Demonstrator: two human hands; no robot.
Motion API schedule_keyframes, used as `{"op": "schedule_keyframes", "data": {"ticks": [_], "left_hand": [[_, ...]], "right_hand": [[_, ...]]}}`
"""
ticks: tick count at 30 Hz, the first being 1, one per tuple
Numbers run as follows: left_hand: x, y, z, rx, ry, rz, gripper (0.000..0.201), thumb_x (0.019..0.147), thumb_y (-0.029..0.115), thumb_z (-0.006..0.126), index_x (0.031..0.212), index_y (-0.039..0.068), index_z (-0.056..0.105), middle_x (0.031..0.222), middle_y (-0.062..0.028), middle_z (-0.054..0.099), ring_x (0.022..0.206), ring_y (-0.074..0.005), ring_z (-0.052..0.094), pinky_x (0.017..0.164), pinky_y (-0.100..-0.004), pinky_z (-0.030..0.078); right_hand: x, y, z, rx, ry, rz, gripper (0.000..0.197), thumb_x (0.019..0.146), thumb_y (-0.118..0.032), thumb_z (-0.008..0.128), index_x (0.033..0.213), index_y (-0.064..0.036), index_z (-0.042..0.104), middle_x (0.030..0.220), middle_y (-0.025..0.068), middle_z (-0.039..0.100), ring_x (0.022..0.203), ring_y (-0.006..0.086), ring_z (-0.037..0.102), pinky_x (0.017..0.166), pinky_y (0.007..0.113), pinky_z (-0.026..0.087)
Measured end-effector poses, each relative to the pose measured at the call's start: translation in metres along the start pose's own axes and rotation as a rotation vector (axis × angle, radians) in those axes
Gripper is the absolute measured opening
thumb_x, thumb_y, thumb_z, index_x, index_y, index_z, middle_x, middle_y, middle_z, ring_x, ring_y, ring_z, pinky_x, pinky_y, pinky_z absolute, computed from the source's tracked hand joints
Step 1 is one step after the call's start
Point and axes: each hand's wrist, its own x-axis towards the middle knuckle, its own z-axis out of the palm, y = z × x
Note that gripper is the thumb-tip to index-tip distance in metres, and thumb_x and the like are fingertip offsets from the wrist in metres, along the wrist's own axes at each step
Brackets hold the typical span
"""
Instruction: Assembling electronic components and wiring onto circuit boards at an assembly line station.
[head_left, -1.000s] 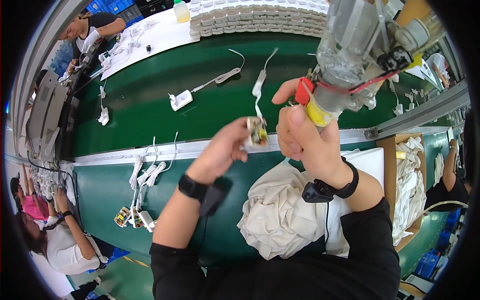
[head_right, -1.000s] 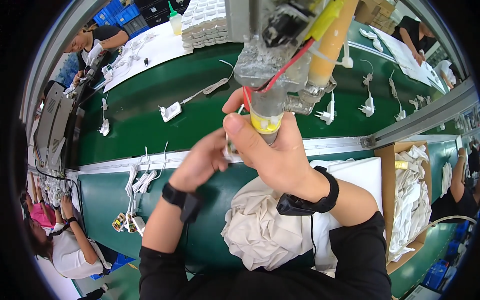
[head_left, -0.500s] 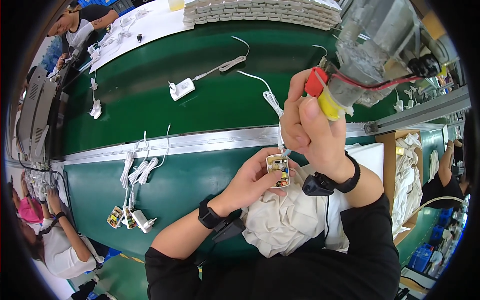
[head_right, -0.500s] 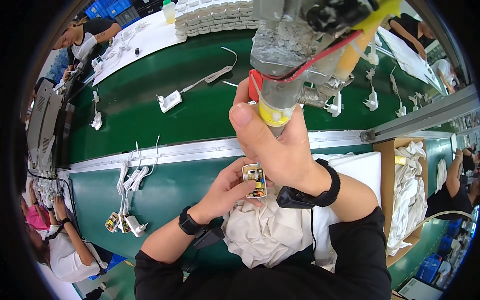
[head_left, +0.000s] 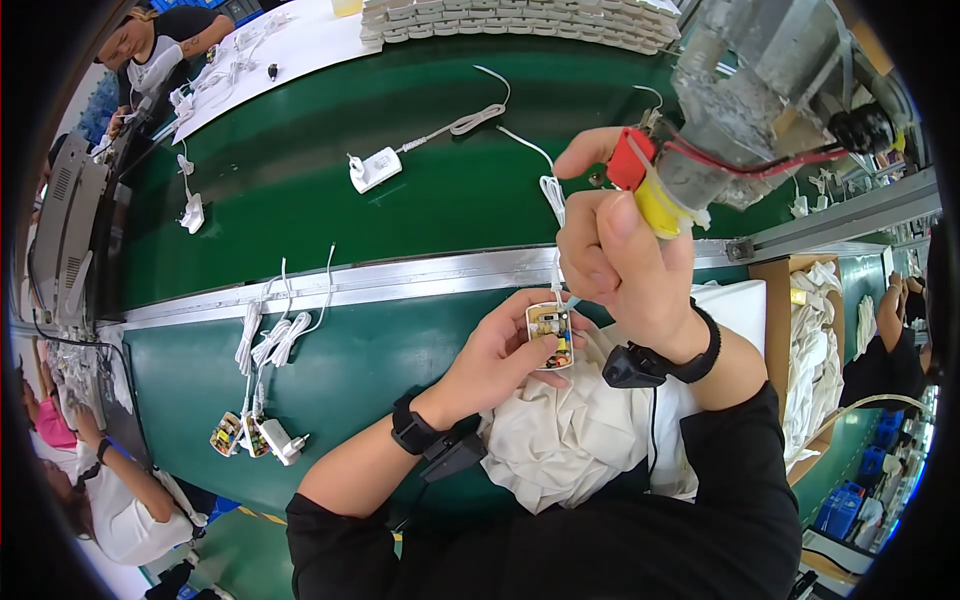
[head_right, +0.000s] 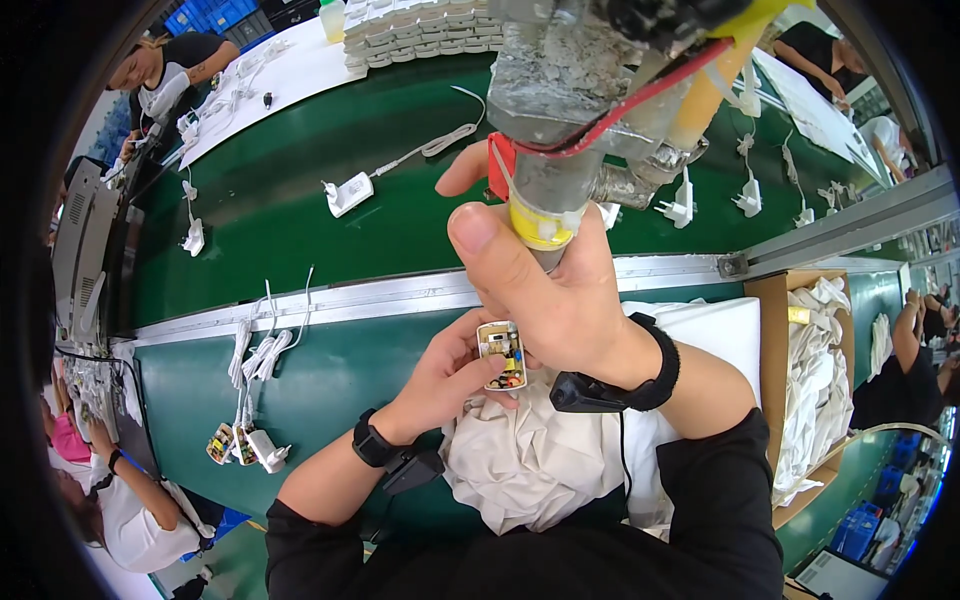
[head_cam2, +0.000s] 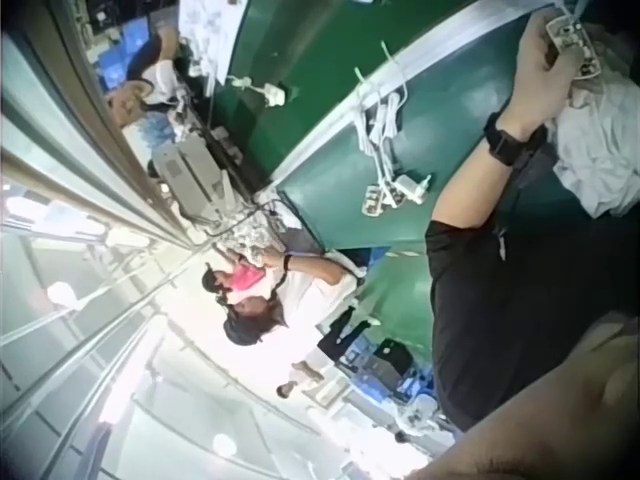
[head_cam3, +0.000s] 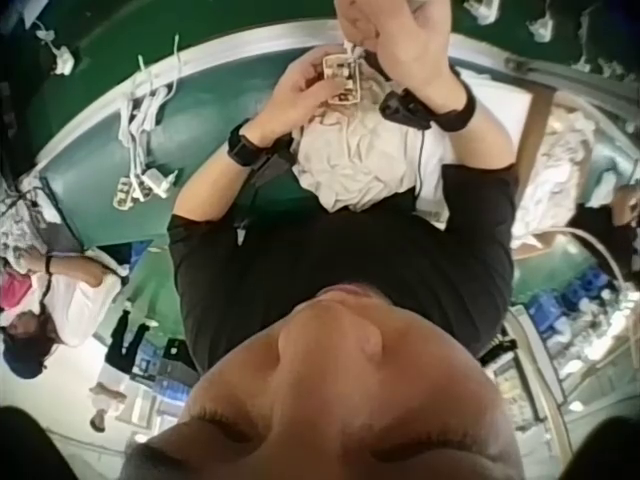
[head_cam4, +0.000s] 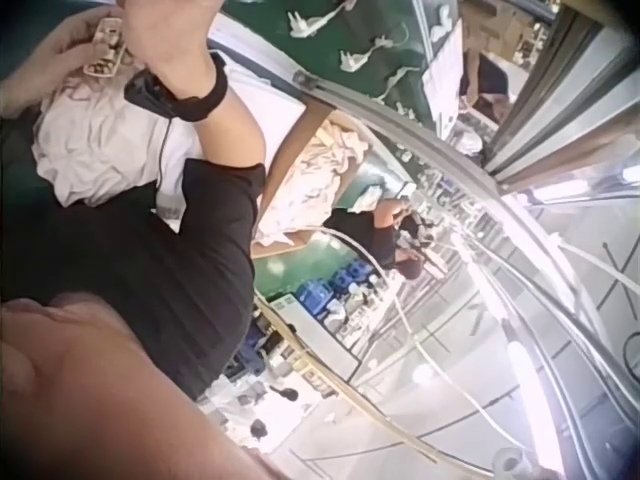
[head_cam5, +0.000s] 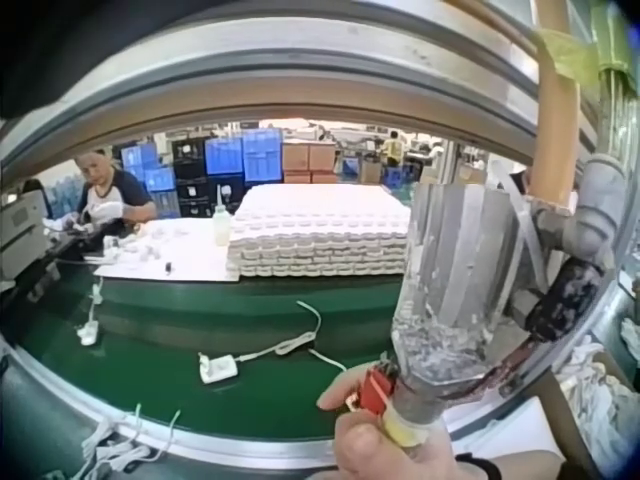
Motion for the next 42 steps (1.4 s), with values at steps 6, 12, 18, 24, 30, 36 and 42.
{"op": "schedule_keyframes", "data": {"ticks": [6,12,18,24,30,36,42], "left_hand": [[0.003,0.0,0.0,-0.069,0.15,0.016,0.036,0.093,0.005,0.043,0.128,0.004,0.038,0.115,-0.0094,0.055,0.102,-0.0165,0.058,0.074,-0.0304,0.057],[0.002,0.0,-0.009,-0.158,0.202,0.027,0.035,0.092,0.005,0.042,0.128,0.004,0.041,0.11,-0.0077,0.056,0.099,-0.0148,0.059,0.073,-0.03,0.057],[0.001,0.0,-0.01,-0.202,0.194,0.054,0.035,0.092,0.006,0.042,0.127,0.003,0.042,0.107,-0.0067,0.057,0.096,-0.0132,0.059,0.071,-0.0301,0.058],[0.004,-0.005,-0.012,-0.233,0.165,0.045,0.035,0.094,0.008,0.041,0.128,0.003,0.04,0.112,-0.0075,0.054,0.101,-0.0147,0.058,0.078,-0.0322,0.056],[0.001,-0.004,-0.01,-0.466,0.023,0.017,0.035,0.097,0.012,0.037,0.13,0.003,0.036,0.122,-0.0096,0.049,0.11,-0.019,0.054,0.094,-0.0384,0.049],[0.0,0.002,-0.008,-0.486,-0.009,-0.005,0.036,0.097,0.012,0.036,0.131,0.001,0.034,0.124,-0.0103,0.048,0.112,-0.0204,0.053,0.097,-0.04,0.047],[0.005,0.0,-0.007,-0.458,0.003,0.006,0.037,0.096,0.012,0.039,0.131,0.002,0.034,0.124,-0.0105,0.048,0.113,-0.0204,0.053,0.096,-0.0375,0.047]], "right_hand": [[-0.006,-0.001,0.0,0.048,-0.059,0.048,0.049,0.093,-0.047,0.046,0.113,-0.004,0.035,0.052,-0.0022,0.035,0.041,0.0033,0.028,0.039,0.02,0.022],[-0.012,0.007,0.007,0.074,-0.083,0.022,0.047,0.091,-0.047,0.048,0.109,-0.0061,0.033,0.053,-0.0015,0.035,0.042,0.0042,0.03,0.04,0.021,0.024],[-0.012,0.007,0.007,0.098,-0.085,0.045,0.047,0.091,-0.047,0.05,0.106,-0.0061,0.033,0.052,-0.0016,0.035,0.042,0.0046,0.03,0.04,0.021,0.024],[-0.01,0.007,0.008,0.057,-0.023,0.04,0.049,0.09,-0.049,0.05,0.106,-0.0047,0.033,0.052,-0.0016,0.035,0.042,0.0043,0.03,0.04,0.021,0.023],[-0.014,0.011,0.011,0.068,-0.068,0.012,0.049,0.091,-0.048,0.049,0.107,-0.0043,0.034,0.052,-0.0013,0.036,0.042,0.004,0.03,0.039,0.02,0.023],[-0.013,0.016,0.011,0.035,-0.12,-0.055,0.049,0.091,-0.046,0.049,0.108,-0.0027,0.034,0.053,-0.0009,0.036,0.042,0.0036,0.029,0.039,0.02,0.023],[-0.013,0.011,0.007,0.06,-0.105,-0.029,0.051,0.092,-0.045,0.049,0.11,-0.0007,0.034,0.053,-0.001,0.036,0.042,0.0037,0.029,0.039,0.02,0.023]]}}
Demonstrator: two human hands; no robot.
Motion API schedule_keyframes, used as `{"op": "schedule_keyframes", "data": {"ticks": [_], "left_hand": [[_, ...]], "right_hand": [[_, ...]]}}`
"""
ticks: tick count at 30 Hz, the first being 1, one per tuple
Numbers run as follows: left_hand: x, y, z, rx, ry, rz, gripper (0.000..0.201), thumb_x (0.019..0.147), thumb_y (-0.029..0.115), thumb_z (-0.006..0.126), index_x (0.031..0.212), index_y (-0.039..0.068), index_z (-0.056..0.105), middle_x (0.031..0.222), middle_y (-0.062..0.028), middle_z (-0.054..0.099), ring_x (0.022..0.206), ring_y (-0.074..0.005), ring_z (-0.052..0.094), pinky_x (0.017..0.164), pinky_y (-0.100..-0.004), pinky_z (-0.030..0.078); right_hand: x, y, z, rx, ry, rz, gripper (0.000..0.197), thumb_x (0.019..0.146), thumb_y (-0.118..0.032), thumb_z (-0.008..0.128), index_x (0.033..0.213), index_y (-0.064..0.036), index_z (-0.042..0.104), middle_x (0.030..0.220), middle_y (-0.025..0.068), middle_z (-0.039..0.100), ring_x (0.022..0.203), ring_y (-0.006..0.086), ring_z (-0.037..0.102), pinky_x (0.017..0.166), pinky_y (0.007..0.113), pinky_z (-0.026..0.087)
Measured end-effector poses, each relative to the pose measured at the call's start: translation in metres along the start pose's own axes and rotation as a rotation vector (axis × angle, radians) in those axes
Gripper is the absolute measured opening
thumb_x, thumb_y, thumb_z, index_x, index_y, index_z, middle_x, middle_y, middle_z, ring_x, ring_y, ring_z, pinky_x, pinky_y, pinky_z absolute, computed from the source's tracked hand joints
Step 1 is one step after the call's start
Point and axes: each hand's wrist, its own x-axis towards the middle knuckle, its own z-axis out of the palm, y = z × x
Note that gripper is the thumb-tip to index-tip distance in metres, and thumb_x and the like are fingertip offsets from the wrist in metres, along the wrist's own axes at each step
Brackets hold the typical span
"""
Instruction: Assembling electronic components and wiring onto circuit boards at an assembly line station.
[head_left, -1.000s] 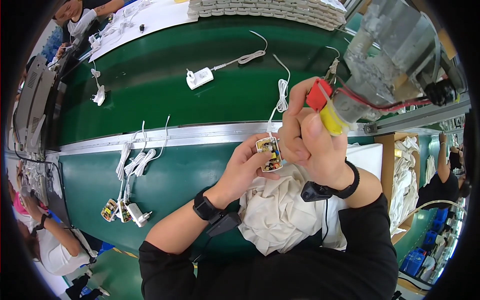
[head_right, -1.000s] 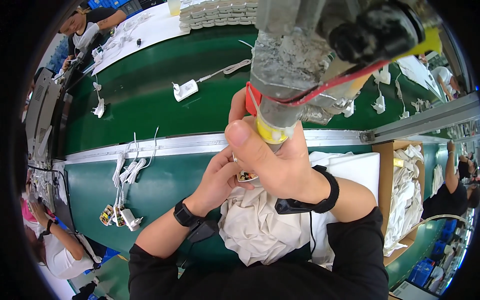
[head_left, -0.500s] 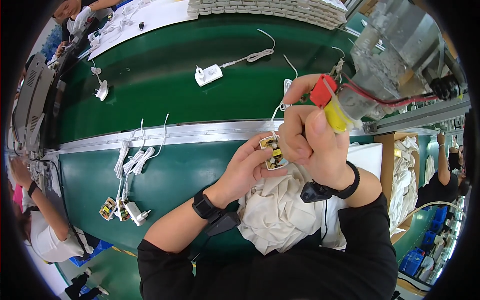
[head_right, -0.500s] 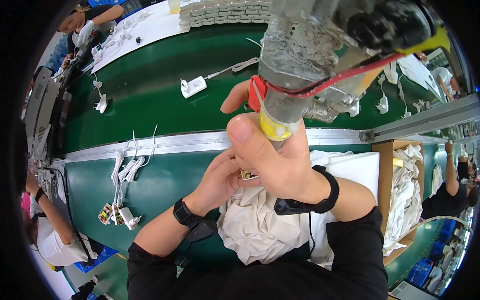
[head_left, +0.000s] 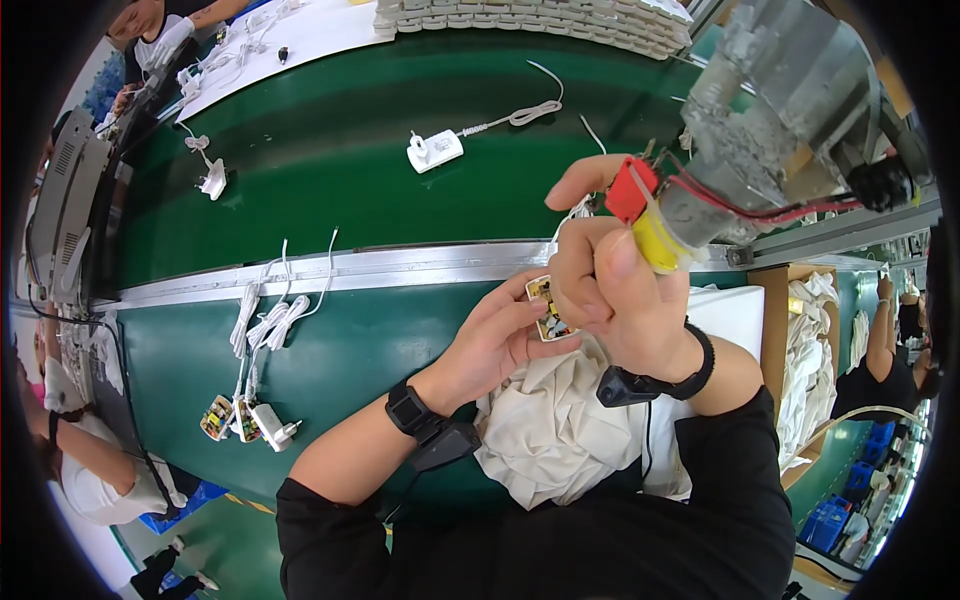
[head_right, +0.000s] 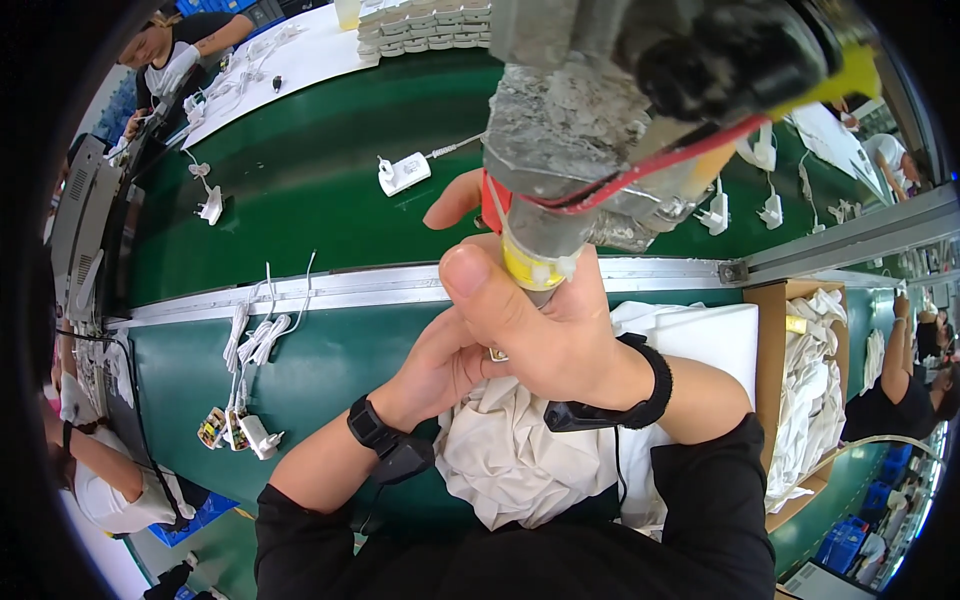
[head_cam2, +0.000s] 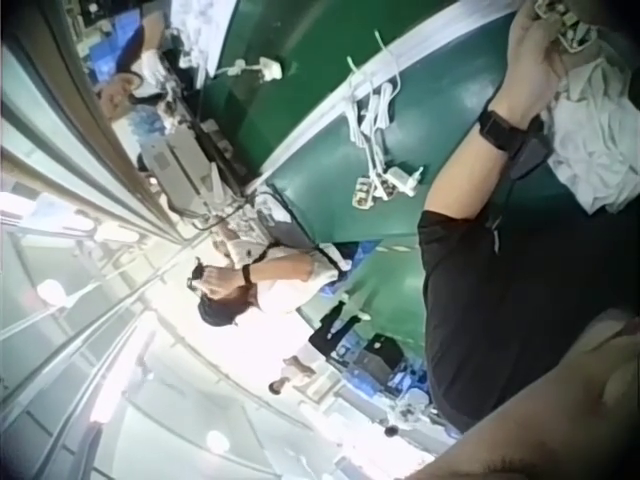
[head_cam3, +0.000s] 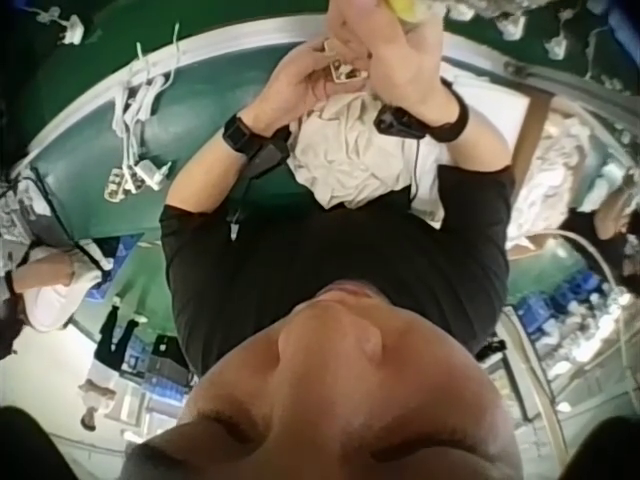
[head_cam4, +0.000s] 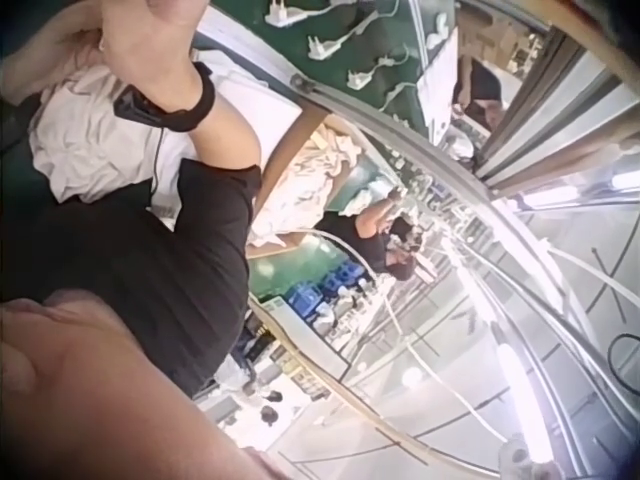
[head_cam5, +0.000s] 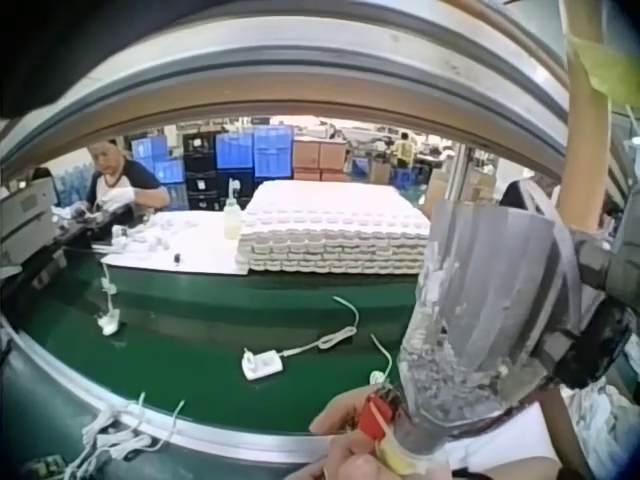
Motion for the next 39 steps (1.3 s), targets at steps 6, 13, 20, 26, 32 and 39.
{"op": "schedule_keyframes", "data": {"ticks": [6,13,20,26,32,39], "left_hand": [[0.057,0.019,0.001,0.611,-0.062,0.321,0.039,0.092,0.015,0.048,0.128,0.005,0.04,0.123,-0.009,0.049,0.113,-0.0213,0.051,0.095,-0.0359,0.044],[0.106,0.053,0.024,1.525,-0.146,1.076,0.036,0.076,0.024,0.061,0.108,0.007,0.052,0.105,-0.0105,0.052,0.097,-0.0275,0.051,0.086,-0.0358,0.042],[0.114,0.067,0.028,2.007,0.238,0.72,0.03,0.073,0.025,0.063,0.094,0.007,0.053,0.095,-0.0109,0.052,0.09,-0.0294,0.052,0.076,-0.0372,0.047],[0.089,0.12,-0.028,2.518,0.637,0.394,0.037,0.081,0.028,0.062,0.108,0.004,0.056,0.092,-0.011,0.061,0.087,-0.0235,0.06,0.066,-0.0328,0.052],[0.046,0.102,0.007,1.316,0.49,0.077,0.036,0.092,0.032,0.052,0.115,0.005,0.054,0.088,-0.0052,0.065,0.079,-0.013,0.061,0.056,-0.0222,0.046],[0.004,0.022,0.014,0.426,0.199,-0.064,0.032,0.097,0.024,0.043,0.124,0.007,0.042,0.102,-0.0053,0.063,0.092,-0.0093,0.06,0.057,-0.0201,0.046]], "right_hand": [[0.0,-0.01,0.0,0.002,-0.018,0.041,0.05,0.094,-0.043,0.046,0.113,0.001,0.033,0.054,-0.0017,0.035,0.042,0.0042,0.029,0.039,0.021,0.023],[0.0,-0.02,0.004,0.031,-0.011,0.1,0.046,0.095,-0.04,0.045,0.112,0.001,0.035,0.055,-0.0021,0.035,0.042,0.0046,0.03,0.04,0.02,0.024],[0.001,-0.02,-0.004,0.055,0.038,0.099,0.044,0.093,-0.037,0.049,0.111,0.0007,0.036,0.056,-0.0026,0.035,0.043,0.0041,0.029,0.041,0.02,0.024],[0.002,-0.023,-0.007,0.084,0.036,0.132,0.045,0.091,-0.037,0.054,0.11,0.0005,0.037,0.055,-0.0035,0.035,0.045,0.0032,0.029,0.041,0.02,0.023],[0.006,-0.026,-0.014,0.066,0.065,0.124,0.044,0.092,-0.037,0.051,0.11,0.0,0.037,0.055,-0.0035,0.035,0.044,0.0029,0.029,0.04,0.02,0.023],[0.015,-0.03,-0.019,-0.038,0.115,0.095,0.041,0.094,-0.038,0.047,0.11,-0.0013,0.039,0.054,-0.0032,0.035,0.042,0.0031,0.028,0.039,0.02,0.022]]}}
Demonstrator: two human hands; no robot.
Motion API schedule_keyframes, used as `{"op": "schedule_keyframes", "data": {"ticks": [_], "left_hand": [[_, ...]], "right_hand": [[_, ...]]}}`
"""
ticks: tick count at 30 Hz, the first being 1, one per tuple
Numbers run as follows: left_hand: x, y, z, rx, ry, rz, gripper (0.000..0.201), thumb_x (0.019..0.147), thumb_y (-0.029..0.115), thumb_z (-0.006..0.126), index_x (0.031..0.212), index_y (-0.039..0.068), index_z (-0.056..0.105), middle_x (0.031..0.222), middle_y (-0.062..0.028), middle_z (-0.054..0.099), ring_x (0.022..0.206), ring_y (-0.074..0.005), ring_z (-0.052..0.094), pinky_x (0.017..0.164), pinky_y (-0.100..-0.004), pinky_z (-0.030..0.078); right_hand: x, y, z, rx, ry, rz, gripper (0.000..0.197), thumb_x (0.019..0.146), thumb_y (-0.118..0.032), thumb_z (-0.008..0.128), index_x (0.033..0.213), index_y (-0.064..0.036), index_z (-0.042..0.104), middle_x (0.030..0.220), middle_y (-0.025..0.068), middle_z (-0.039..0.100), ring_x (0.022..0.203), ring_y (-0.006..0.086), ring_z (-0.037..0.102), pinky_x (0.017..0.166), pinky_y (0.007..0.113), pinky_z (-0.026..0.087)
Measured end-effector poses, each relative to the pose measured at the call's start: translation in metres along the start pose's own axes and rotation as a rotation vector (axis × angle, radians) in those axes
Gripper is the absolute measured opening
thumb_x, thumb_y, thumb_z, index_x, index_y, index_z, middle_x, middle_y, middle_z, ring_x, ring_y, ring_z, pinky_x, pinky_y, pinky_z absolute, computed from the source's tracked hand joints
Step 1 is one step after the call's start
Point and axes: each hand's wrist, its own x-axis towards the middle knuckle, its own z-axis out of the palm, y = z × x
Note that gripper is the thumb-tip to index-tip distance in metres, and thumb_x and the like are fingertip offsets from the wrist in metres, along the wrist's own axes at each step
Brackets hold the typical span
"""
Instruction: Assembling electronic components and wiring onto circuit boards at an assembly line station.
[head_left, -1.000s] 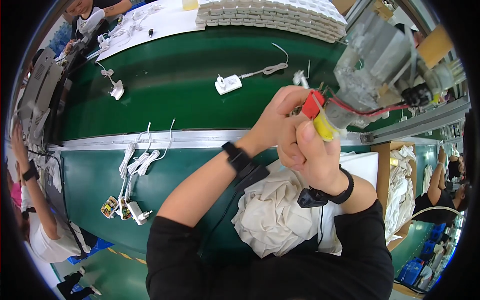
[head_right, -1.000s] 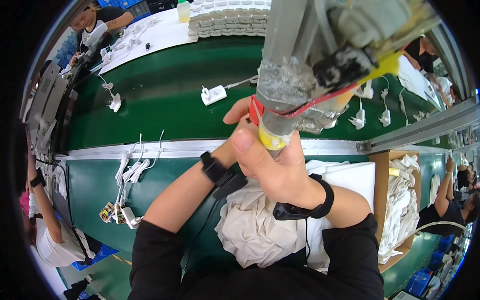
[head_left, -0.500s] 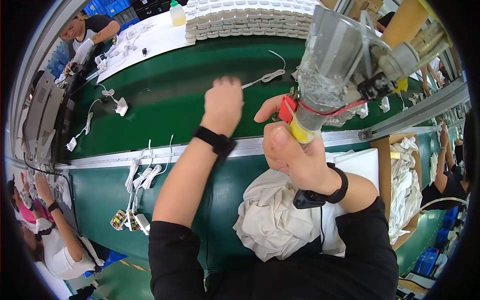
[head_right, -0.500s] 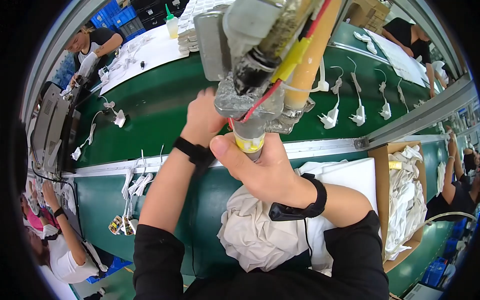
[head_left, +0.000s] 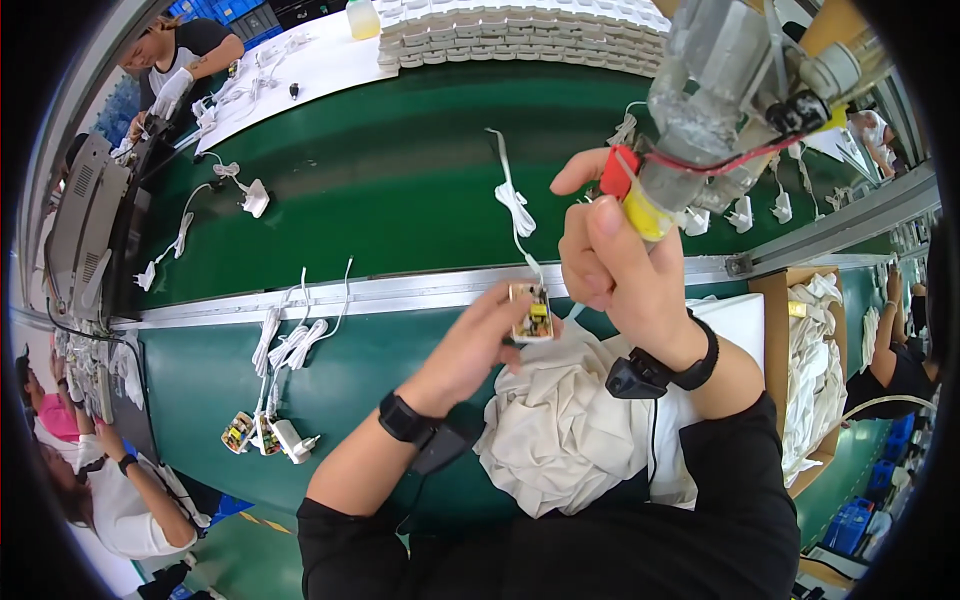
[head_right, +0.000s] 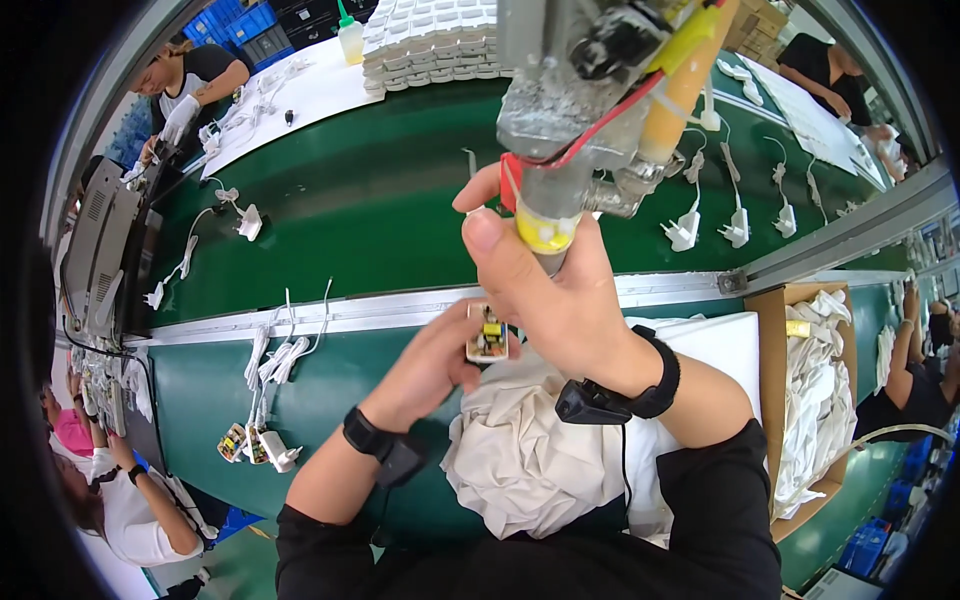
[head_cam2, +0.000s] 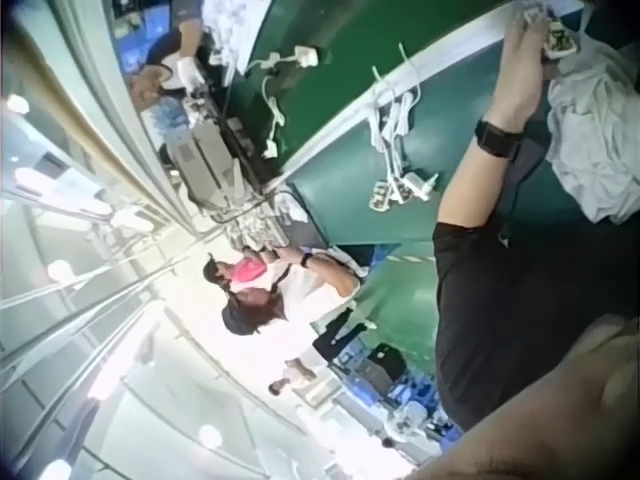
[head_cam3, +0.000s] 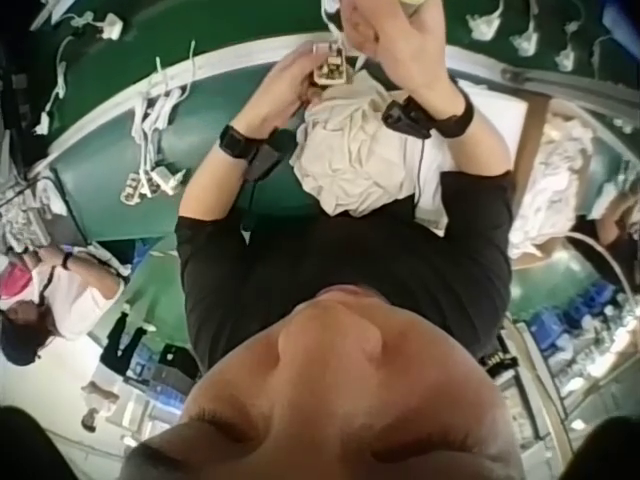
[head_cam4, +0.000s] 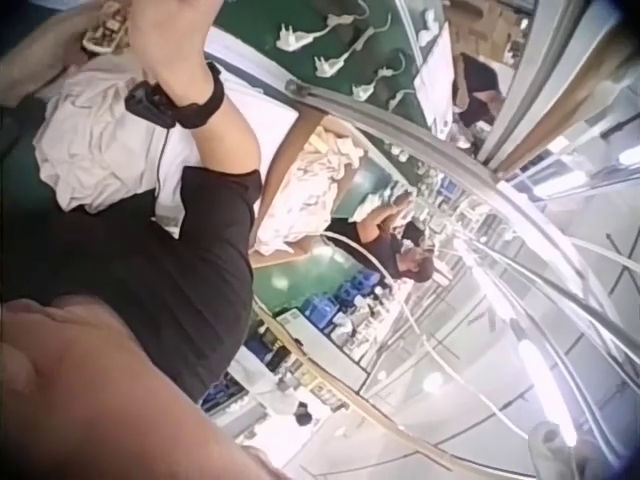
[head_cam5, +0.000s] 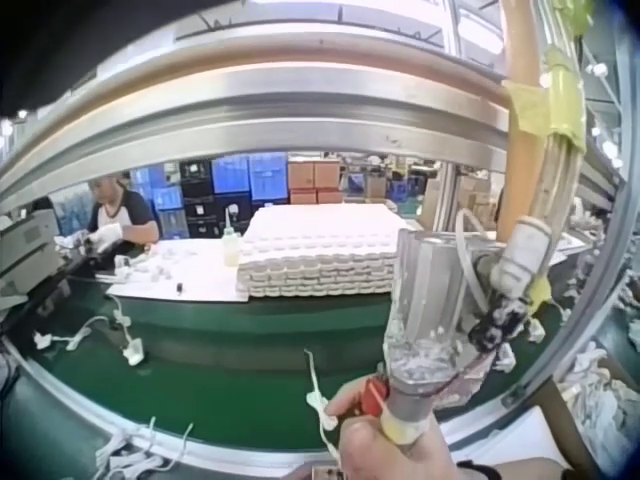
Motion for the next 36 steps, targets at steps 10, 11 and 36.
{"op": "schedule_keyframes", "data": {"ticks": [10,11,36], "left_hand": [[-0.001,-0.027,0.019,-0.025,-0.15,0.06,0.035,0.093,0.01,0.048,0.126,0.007,0.036,0.123,-0.0101,0.052,0.108,-0.0182,0.056,0.08,-0.0329,0.055],[-0.002,-0.026,0.02,-0.018,-0.156,0.073,0.035,0.094,0.01,0.048,0.126,0.007,0.036,0.123,-0.0103,0.052,0.109,-0.0181,0.055,0.081,-0.0332,0.055],[0.005,-0.028,0.007,-0.299,-0.007,0.106,0.036,0.092,0.003,0.041,0.128,0.004,0.04,0.112,-0.0063,0.052,0.098,-0.0135,0.056,0.082,-0.0366,0.056]], "right_hand": [[0.0,0.019,-0.002,0.05,-0.001,-0.032,0.037,0.094,-0.038,0.047,0.106,-0.0042,0.04,0.053,-0.0035,0.034,0.042,0.0027,0.029,0.038,0.019,0.022],[-0.001,0.02,-0.003,0.048,-0.006,-0.046,0.036,0.094,-0.038,0.048,0.106,-0.0046,0.039,0.053,-0.0034,0.034,0.042,0.0026,0.029,0.038,0.019,0.022],[-0.013,0.032,0.002,0.061,-0.071,-0.075,0.046,0.092,-0.046,0.048,0.109,-0.0052,0.034,0.052,-0.002,0.034,0.04,0.0041,0.028,0.039,0.021,0.022]]}}
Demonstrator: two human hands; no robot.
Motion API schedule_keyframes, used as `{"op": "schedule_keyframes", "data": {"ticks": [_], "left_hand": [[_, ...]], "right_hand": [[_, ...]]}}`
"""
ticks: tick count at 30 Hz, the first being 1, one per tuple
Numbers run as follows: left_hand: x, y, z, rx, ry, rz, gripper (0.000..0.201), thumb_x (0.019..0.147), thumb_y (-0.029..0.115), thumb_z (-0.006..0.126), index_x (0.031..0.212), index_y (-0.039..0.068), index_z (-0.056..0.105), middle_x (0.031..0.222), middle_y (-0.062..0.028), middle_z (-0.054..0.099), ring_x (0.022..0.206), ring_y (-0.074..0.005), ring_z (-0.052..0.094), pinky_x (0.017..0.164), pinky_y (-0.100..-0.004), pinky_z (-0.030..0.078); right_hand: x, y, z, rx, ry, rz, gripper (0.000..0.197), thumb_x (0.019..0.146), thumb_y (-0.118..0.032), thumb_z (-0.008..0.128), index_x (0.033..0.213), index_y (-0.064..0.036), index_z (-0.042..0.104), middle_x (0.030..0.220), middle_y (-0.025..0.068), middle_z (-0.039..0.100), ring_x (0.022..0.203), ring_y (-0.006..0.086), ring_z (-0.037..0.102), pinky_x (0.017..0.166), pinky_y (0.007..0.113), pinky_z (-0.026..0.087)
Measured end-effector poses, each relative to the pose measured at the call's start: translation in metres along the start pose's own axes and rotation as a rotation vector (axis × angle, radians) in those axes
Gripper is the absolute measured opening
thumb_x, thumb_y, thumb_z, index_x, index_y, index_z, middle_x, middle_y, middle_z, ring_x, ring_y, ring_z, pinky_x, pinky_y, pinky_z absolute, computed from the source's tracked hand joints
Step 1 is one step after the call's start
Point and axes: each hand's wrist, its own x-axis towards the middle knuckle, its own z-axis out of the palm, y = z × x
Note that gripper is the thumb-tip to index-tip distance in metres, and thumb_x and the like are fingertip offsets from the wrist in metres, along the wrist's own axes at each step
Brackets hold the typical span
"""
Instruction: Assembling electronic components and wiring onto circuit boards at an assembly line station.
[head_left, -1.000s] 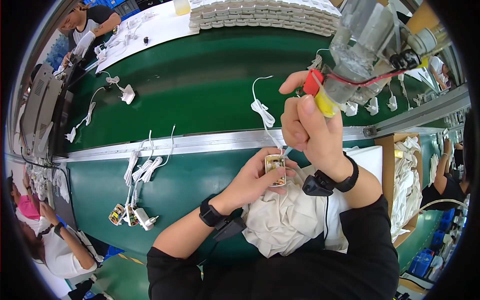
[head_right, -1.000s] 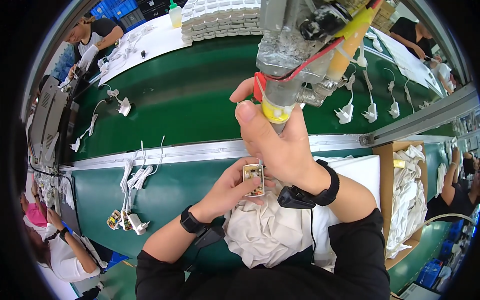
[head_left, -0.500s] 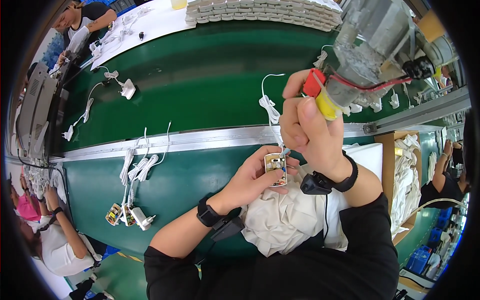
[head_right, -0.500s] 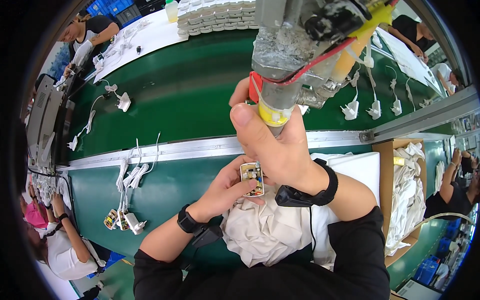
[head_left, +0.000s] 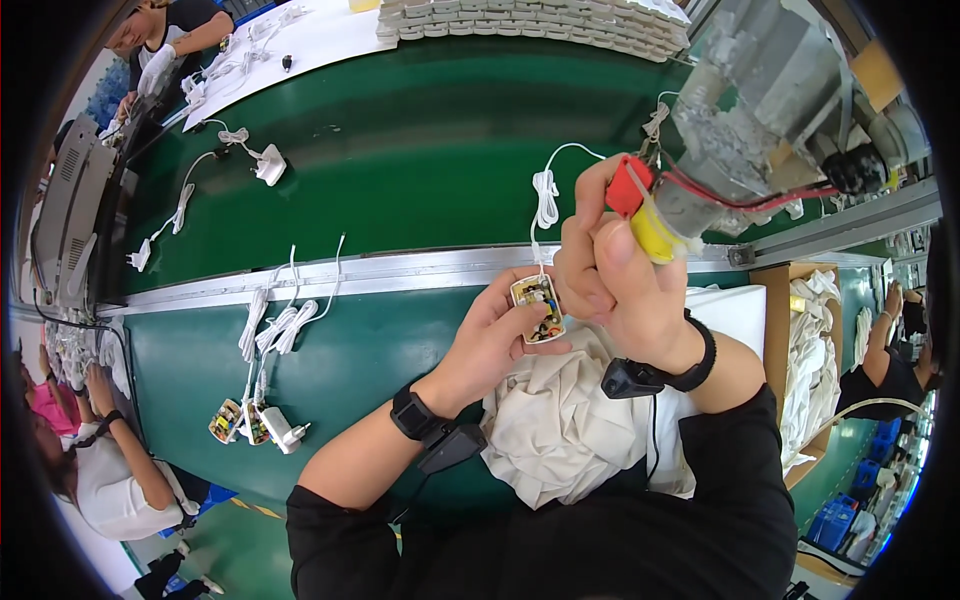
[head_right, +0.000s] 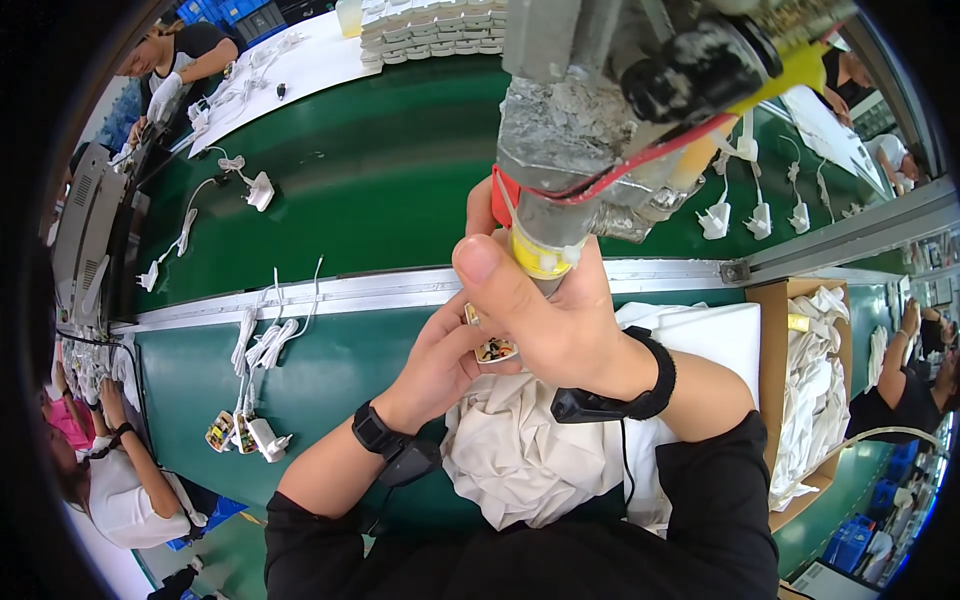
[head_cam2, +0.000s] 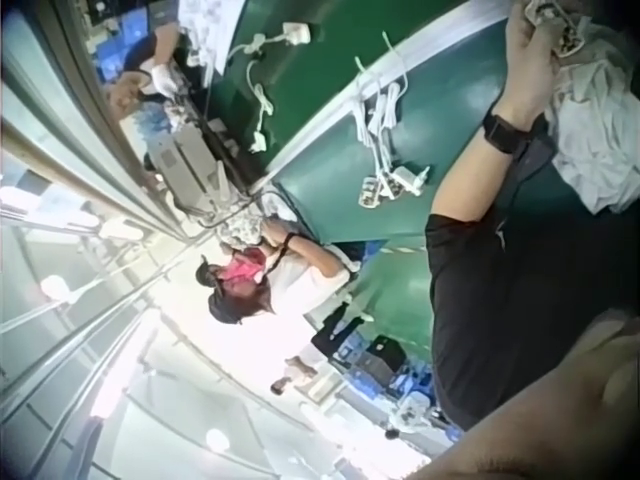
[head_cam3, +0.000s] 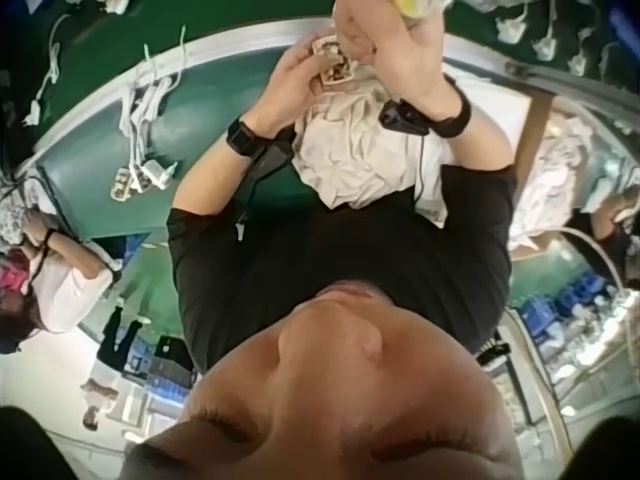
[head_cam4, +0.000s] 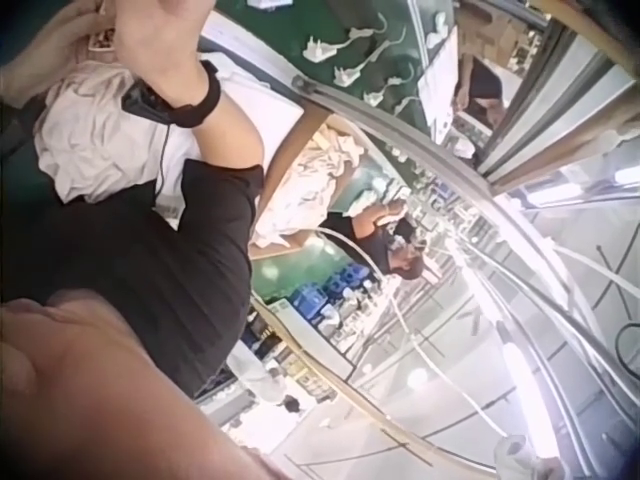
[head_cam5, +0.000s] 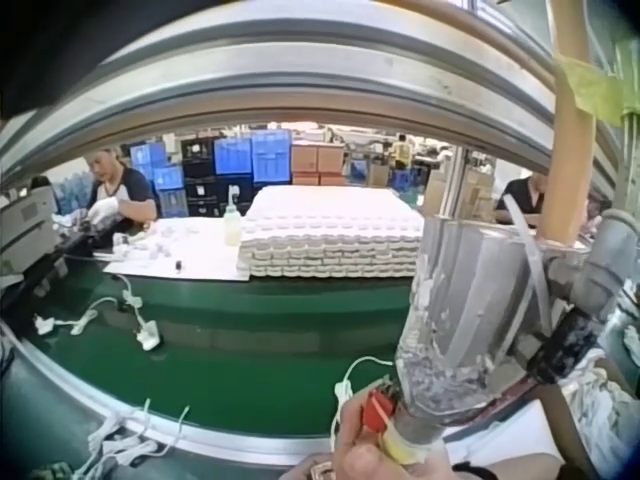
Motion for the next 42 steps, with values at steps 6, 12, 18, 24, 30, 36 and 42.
{"op": "schedule_keyframes", "data": {"ticks": [6,12,18,24,30,36,42], "left_hand": [[0.0,0.0,0.0,-0.007,-0.003,0.014,0.035,0.093,0.004,0.041,0.128,0.004,0.039,0.113,-0.007,0.052,0.099,-0.0143,0.056,0.082,-0.0361,0.056],[0.001,-0.002,0.002,-0.141,-0.059,-0.012,0.034,0.095,0.009,0.037,0.129,0.001,0.035,0.12,-0.0119,0.05,0.109,-0.0206,0.055,0.092,-0.0396,0.051],[0.001,-0.002,0.003,-0.299,-0.16,-0.073,0.036,0.096,0.011,0.032,0.13,-0.001,0.031,0.125,-0.0161,0.047,0.117,-0.0261,0.051,0.101,-0.0421,0.043],[0.001,-0.005,0.001,-0.394,-0.194,-0.102,0.036,0.095,0.011,0.031,0.129,-0.001,0.031,0.128,-0.0179,0.045,0.118,-0.0291,0.05,0.103,-0.0425,0.04],[0.001,-0.003,0.002,-0.391,-0.204,-0.106,0.036,0.095,0.011,0.032,0.129,-0.002,0.031,0.128,-0.0182,0.044,0.119,-0.0288,0.049,0.103,-0.0418,0.04],[0.01,0.002,0.005,-0.265,-0.211,-0.093,0.038,0.093,0.007,0.033,0.131,0.001,0.03,0.13,-0.0156,0.042,0.12,-0.0263,0.048,0.103,-0.0397,0.04],[0.091,0.033,-0.017,1.129,-0.113,0.602,0.032,0.088,0.011,0.05,0.116,-0.002,0.045,0.114,-0.0167,0.049,0.103,-0.0274,0.056,0.082,-0.0365,0.05]], "right_hand": [[0.001,-0.003,0.0,-0.002,-0.007,0.017,0.045,0.092,-0.046,0.048,0.106,-0.0058,0.034,0.052,-0.0021,0.034,0.04,0.004,0.028,0.038,0.021,0.022],[0.002,-0.011,0.003,0.037,0.009,0.068,0.046,0.092,-0.047,0.048,0.105,-0.005,0.034,0.052,-0.002,0.034,0.041,0.0039,0.029,0.038,0.021,0.022],[-0.003,-0.003,0.005,0.024,-0.035,0.011,0.046,0.091,-0.047,0.049,0.104,-0.0046,0.034,0.053,-0.0014,0.036,0.042,0.0038,0.03,0.04,0.02,0.023],[-0.005,0.002,0.004,-0.011,-0.038,-0.024,0.048,0.091,-0.046,0.051,0.107,-0.0035,0.035,0.053,-0.001,0.037,0.043,0.0039,0.031,0.04,0.02,0.024],[-0.003,-0.003,0.003,0.018,-0.026,0.008,0.056,0.091,-0.046,0.051,0.116,0.0002,0.033,0.053,-0.0008,0.037,0.042,0.0041,0.03,0.04,0.02,0.024],[0.001,-0.013,0.002,0.013,-0.027,0.005,0.056,0.092,-0.046,0.049,0.118,0.0004,0.033,0.053,-0.0012,0.036,0.041,0.0043,0.029,0.04,0.02,0.024],[0.001,-0.025,0.005,0.066,-0.015,0.086,0.052,0.093,-0.045,0.047,0.116,-0.0012,0.034,0.053,-0.002,0.034,0.042,0.0043,0.029,0.04,0.021,0.023]]}}
